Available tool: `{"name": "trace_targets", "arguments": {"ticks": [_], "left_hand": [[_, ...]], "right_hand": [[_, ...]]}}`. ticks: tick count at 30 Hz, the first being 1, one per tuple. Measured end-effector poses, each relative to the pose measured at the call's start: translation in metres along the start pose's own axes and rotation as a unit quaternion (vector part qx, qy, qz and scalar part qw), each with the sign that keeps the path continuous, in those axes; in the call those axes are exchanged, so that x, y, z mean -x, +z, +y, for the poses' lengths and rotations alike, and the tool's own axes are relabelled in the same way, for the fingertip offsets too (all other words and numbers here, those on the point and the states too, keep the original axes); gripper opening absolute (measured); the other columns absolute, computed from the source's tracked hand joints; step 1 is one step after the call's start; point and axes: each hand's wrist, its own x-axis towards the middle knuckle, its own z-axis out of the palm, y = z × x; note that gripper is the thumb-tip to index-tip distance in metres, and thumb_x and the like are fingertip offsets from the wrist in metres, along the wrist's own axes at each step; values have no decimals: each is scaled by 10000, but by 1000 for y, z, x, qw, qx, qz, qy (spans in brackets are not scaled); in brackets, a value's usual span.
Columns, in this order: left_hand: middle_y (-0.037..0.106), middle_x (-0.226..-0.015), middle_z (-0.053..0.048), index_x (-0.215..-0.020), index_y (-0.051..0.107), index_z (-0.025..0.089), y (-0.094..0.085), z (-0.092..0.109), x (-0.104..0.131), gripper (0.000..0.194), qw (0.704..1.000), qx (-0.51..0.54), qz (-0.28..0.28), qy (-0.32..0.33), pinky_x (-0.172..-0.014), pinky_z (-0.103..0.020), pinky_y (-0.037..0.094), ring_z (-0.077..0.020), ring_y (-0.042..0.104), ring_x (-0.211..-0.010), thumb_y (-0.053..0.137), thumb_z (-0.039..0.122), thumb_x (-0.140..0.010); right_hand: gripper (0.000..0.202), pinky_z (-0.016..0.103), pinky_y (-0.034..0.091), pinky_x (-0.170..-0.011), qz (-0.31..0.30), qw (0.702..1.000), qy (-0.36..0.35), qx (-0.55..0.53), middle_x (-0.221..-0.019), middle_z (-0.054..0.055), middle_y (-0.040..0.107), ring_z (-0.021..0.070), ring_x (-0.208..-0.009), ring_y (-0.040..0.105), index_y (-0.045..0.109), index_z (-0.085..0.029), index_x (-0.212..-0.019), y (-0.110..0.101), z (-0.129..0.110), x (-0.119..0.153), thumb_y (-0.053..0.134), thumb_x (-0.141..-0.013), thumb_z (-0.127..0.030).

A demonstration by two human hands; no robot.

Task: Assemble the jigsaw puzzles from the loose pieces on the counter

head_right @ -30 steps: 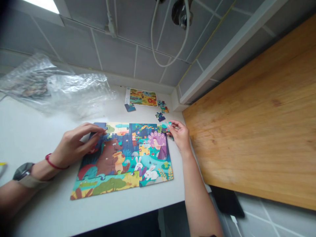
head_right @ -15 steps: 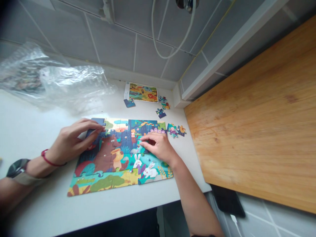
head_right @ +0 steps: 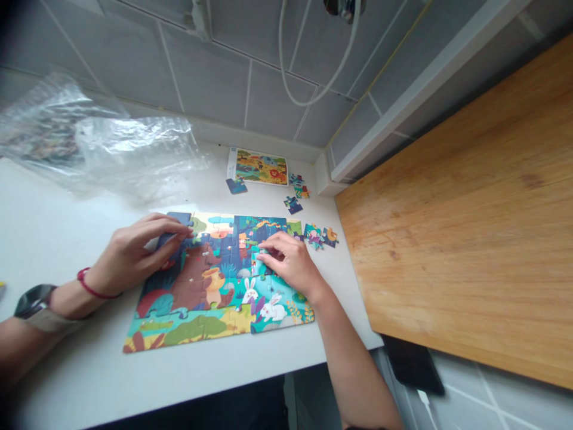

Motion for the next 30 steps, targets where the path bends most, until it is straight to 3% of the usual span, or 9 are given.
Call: {"name": "trace_targets", "arguments": {"ticks": [4,8,11,13,18,21,24,27,30], "left_hand": [[745,-946,-44,-1045,718,204,-1,-1,1,127,1000,-5,-5,-9,-798,-325,563,-185,696,-880,593,215,-1028],[749,-940,-42,-1039,723,211,-1,-1,1,137,1000,0,-8,-22,-802,-336,571,-191,700,-880,590,242,-1024],[751,-938,-42,-1032,727,215,0,0,1,142,1000,2,-10,-28,-805,-338,576,-193,703,-882,591,254,-1022],[752,-935,-42,-1031,727,218,0,0,0,141,1000,3,-10,-27,-800,-338,576,-194,703,-882,592,253,-1021],[753,-932,-44,-1029,721,228,-1,1,0,146,999,6,-11,-31,-786,-343,572,-194,696,-865,581,269,-1029],[754,-933,-39,-1027,726,231,-1,1,-1,146,999,9,-13,-33,-791,-341,573,-193,698,-866,585,267,-1024],[749,-928,-36,-1026,730,224,-1,1,-1,135,1000,9,-11,-24,-793,-335,569,-192,701,-863,598,249,-1015],[747,-932,-41,-1030,729,214,0,0,0,132,1000,6,-10,-17,-792,-331,561,-193,699,-867,600,238,-1016],[749,-943,-43,-1038,731,209,0,-1,1,138,1000,5,-12,-16,-808,-331,562,-192,702,-885,596,234,-1021]], "right_hand": [[121,340,610,-774,13,1000,5,5,-1054,67,755,206,-947,726,814,-244,-1054,-6,1,1,797,-946,-294],[294,428,606,-1008,-52,998,3,21,-1188,76,709,241,-1142,694,806,-265,-1162,-16,2,4,870,-876,-293],[479,491,581,-1087,-97,994,14,46,-1278,82,649,273,-1242,647,781,-300,-1251,-21,1,7,937,-798,-316],[484,524,562,-1116,-107,992,20,62,-1294,83,627,286,-1273,626,778,-311,-1239,-23,-1,9,946,-786,-316],[415,466,598,-1047,-113,992,30,43,-1284,77,610,281,-1280,618,745,-285,-1137,-22,-3,8,948,-778,-335],[378,402,605,-923,-111,992,39,42,-1127,55,671,242,-1074,667,714,-251,-1063,-22,-7,7,949,-779,-338],[241,340,586,-809,-101,994,52,-4,-1008,27,709,183,-870,667,726,-242,-1048,-20,-11,6,872,-862,-289],[140,347,600,-841,-63,995,39,-71,-1078,50,748,197,-978,710,789,-264,-1090,-19,-12,7,732,-962,-271],[261,389,609,-961,-25,992,54,-112,-1146,52,792,215,-1106,733,795,-307,-1232,-18,-9,8,671,-1002,-297]]}}
